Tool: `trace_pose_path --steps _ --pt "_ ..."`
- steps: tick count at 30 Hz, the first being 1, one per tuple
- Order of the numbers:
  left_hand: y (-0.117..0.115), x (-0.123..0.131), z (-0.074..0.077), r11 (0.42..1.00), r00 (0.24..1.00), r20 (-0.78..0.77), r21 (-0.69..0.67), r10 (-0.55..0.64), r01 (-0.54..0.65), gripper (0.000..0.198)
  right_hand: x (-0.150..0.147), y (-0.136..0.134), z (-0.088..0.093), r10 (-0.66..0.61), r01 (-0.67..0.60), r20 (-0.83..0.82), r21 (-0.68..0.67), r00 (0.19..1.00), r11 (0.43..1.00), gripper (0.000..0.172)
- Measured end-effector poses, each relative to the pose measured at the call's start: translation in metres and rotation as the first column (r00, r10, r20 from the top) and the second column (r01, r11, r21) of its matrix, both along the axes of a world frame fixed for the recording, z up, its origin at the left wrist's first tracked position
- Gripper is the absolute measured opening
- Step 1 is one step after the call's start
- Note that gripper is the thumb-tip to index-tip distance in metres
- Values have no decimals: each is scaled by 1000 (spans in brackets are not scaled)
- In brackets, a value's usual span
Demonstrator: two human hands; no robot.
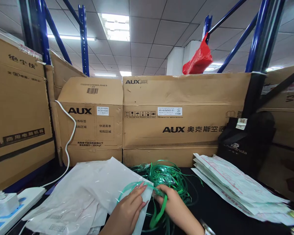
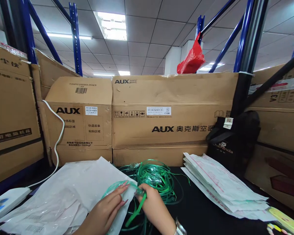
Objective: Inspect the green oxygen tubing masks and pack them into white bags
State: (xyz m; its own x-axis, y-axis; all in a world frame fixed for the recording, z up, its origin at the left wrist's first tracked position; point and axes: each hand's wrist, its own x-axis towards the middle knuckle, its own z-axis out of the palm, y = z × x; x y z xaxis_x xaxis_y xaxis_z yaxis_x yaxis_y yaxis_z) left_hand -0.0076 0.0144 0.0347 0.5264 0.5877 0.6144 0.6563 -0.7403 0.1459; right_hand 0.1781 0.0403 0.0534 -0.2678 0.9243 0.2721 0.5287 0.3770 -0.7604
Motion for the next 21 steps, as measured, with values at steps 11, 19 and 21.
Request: trace_pose_path --steps 11,19,21 --pt "-6 10 -1 996 972 224 -76 71 -55 24 -7 1 -2 59 -121 -325 -175 944 977 23" --pt "-5 20 -6 999 988 152 -24 -20 24 20 -16 -16 -14 -207 44 615 270 761 962 49" --pt "-5 23 -8 999 996 77 20 -31 30 20 -19 -17 -17 -193 70 619 217 762 974 45"
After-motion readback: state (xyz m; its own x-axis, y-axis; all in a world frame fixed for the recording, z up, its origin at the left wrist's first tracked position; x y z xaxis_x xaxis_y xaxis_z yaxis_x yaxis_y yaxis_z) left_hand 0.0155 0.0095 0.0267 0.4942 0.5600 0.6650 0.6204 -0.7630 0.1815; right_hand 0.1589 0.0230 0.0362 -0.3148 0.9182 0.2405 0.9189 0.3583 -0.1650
